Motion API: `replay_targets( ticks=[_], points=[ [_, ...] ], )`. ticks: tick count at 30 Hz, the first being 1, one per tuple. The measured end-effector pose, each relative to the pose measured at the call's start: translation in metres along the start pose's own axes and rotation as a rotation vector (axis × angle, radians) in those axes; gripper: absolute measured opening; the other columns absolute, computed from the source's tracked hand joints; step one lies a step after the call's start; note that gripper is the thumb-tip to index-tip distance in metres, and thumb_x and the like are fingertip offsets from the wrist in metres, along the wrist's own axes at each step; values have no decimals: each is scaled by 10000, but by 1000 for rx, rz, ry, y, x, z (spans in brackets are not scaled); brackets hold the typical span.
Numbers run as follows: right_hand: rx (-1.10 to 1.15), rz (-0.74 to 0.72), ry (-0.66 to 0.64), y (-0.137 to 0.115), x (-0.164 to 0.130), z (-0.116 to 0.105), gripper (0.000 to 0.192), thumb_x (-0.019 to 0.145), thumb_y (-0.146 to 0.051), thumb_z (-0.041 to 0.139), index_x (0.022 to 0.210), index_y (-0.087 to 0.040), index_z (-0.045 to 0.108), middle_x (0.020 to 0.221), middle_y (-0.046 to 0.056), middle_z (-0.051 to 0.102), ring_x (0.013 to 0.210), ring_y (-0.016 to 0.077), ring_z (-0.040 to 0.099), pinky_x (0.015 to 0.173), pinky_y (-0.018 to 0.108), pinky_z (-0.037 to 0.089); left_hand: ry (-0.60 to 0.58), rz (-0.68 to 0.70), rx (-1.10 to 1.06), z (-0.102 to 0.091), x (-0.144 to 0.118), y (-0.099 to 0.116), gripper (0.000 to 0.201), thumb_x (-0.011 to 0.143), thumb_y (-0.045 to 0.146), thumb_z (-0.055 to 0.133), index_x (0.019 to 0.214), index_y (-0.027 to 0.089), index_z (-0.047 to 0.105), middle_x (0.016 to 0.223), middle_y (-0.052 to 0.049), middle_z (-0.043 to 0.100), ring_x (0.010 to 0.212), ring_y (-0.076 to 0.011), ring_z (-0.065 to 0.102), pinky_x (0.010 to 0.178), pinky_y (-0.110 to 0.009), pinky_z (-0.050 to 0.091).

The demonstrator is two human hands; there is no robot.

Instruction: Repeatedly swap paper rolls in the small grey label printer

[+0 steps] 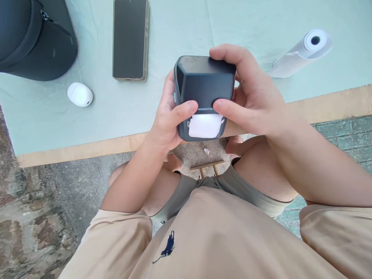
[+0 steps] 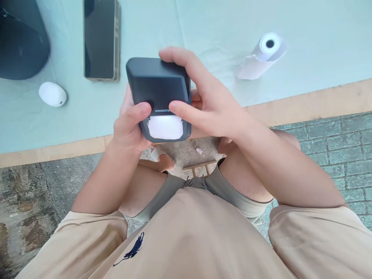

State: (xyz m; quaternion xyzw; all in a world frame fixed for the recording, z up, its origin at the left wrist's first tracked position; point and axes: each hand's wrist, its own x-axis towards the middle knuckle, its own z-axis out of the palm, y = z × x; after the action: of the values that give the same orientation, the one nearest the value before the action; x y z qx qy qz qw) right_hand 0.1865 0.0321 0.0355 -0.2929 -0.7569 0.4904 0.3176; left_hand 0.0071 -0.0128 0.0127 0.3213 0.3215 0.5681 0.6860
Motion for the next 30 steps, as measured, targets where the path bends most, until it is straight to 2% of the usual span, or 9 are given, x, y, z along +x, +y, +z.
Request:
replay_targets(
  ticks=[4,6,8,11,16,21,24,27,30],
  points=[
    [58,27,4,3,1,0,551,886,-395,622,1384,-273,418,1460,23,448,1224,144,559,849,217,580,-15,-27,-6,0,2,2,428,772,328,721,1148,351,518,1159,-5,677,1446,-299,410,1105,-485,493],
    [86,35,25,4,1,-1,515,905,-422,593,1379,-284,446,1454,15,469,1260,140,538,898,220,575,-22,-58,-33,2,3,4,351,815,431,680,1126,325,558,1197,-8,678,1469,-291,377,1146,-478,455],
    [4,33,96,3,-1,-2,451,927,-436,551,1351,-290,502,1421,20,498,1312,145,496,930,236,567,1,-78,-61,4,3,5,313,883,516,560,1091,286,605,1189,-18,689,1464,-284,384,1172,-472,430],
    [-162,-6,192,1,-4,-5,450,929,-432,542,1348,-266,531,1387,49,517,1285,161,512,933,277,566,100,-114,-68,6,5,6,307,945,471,434,1082,272,624,1171,-17,701,1418,-274,452,1163,-461,441],
    [-208,-35,82,-4,-7,-9,517,922,-402,556,1399,-219,473,1428,70,495,1312,186,497,963,317,567,149,-163,-50,7,5,5,384,965,479,379,1212,267,584,1360,-41,628,1416,-273,463,1153,-442,447],
    [-331,-66,25,-7,-8,-11,639,873,-465,620,1444,-263,417,1435,80,456,1351,192,458,965,326,580,187,-85,17,6,4,4,298,932,468,496,1088,275,661,1128,-32,718,1241,-305,605,1094,-454,488],
    [-396,-52,40,-9,-7,-14,666,838,-511,653,1421,-265,448,1416,96,456,1368,234,451,924,355,590,214,-73,34,7,5,5,275,926,475,505,1048,303,681,1052,-11,731,1231,-301,602,1040,-438,523],
    [-501,-80,173,-14,-8,-17,595,816,-557,653,1289,-210,553,1236,94,566,1162,244,582,779,354,562,173,-109,17,10,7,7,339,953,466,402,1090,312,671,1150,-1,717,1323,-287,543,1045,-427,519],
    [-481,-56,356,-25,-8,-17,415,869,-526,606,1143,-215,577,1176,9,598,819,110,627,655,299,500,49,-107,16,9,7,8,310,921,476,451,1082,314,662,1250,-1,683,1334,-288,538,1049,-420,511]
  ],
)
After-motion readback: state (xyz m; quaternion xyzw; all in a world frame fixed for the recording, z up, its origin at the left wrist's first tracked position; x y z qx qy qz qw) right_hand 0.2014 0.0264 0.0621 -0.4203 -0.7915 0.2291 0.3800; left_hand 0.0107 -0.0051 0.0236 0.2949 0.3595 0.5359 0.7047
